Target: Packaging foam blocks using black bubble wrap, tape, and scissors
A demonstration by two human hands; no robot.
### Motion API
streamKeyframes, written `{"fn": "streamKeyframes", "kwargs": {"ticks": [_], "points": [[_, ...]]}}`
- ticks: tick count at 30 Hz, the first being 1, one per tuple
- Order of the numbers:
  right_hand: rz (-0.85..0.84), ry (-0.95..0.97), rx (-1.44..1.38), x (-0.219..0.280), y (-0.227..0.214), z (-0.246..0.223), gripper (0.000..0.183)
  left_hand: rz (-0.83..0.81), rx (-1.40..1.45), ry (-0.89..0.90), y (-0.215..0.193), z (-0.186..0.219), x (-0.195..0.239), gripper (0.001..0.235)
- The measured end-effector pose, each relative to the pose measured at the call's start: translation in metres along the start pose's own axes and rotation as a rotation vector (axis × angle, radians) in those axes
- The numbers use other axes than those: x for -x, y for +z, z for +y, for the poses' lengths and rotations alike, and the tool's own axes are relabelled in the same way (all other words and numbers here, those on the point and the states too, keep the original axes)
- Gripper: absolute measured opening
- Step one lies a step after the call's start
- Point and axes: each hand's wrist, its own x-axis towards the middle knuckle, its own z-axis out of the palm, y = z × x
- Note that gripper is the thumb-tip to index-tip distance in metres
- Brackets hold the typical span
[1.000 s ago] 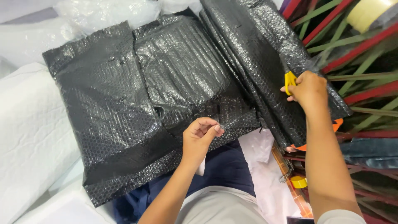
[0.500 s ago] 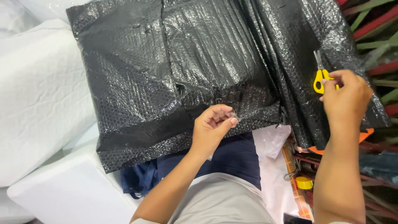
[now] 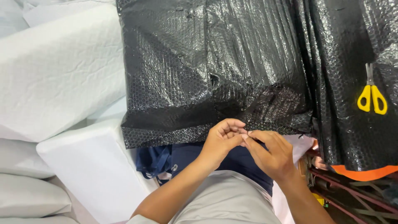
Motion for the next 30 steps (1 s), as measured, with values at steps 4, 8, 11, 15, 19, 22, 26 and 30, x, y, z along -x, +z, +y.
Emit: {"fn": "streamKeyframes", "kwargs": {"ticks": [4, 8, 11, 15, 19, 22, 26, 30], "points": [[0.055, -0.062, -0.017, 0.003, 0.011, -0.004, 0.013, 0.038, 0.155, -0.092, -0.012, 0.001, 0.007, 0.033], [0.132, -0.089, -0.074, 0.012, 0.025, -0.009, 0.014, 0.048, 0.323, -0.207, -0.022, 0.002, 0.009, 0.031], [0.200, -0.086, -0.152, 0.010, 0.030, -0.016, 0.014, 0.048, 0.478, -0.304, -0.039, 0.001, 0.007, 0.028], [0.210, 0.132, -0.308, 0.002, 0.026, -0.016, 0.008, 0.194, 0.205, 0.019, -0.057, 0.017, 0.013, 0.027], [0.203, 0.229, -0.334, -0.014, 0.042, 0.002, 0.008, 0.314, -0.844, 0.694, -0.084, 0.064, 0.011, 0.022], [0.066, 0.196, -0.310, -0.030, 0.066, 0.016, 0.013, 0.357, -1.501, 0.943, -0.103, 0.075, -0.010, 0.045], [-0.112, 0.073, -0.267, -0.022, 0.106, 0.031, 0.022, 0.328, -1.574, 1.049, -0.125, 0.065, -0.038, 0.026], [-0.127, 0.051, -0.252, -0.022, 0.114, 0.027, 0.023, 0.321, -1.420, 1.143, -0.130, 0.073, -0.039, 0.017]]}}
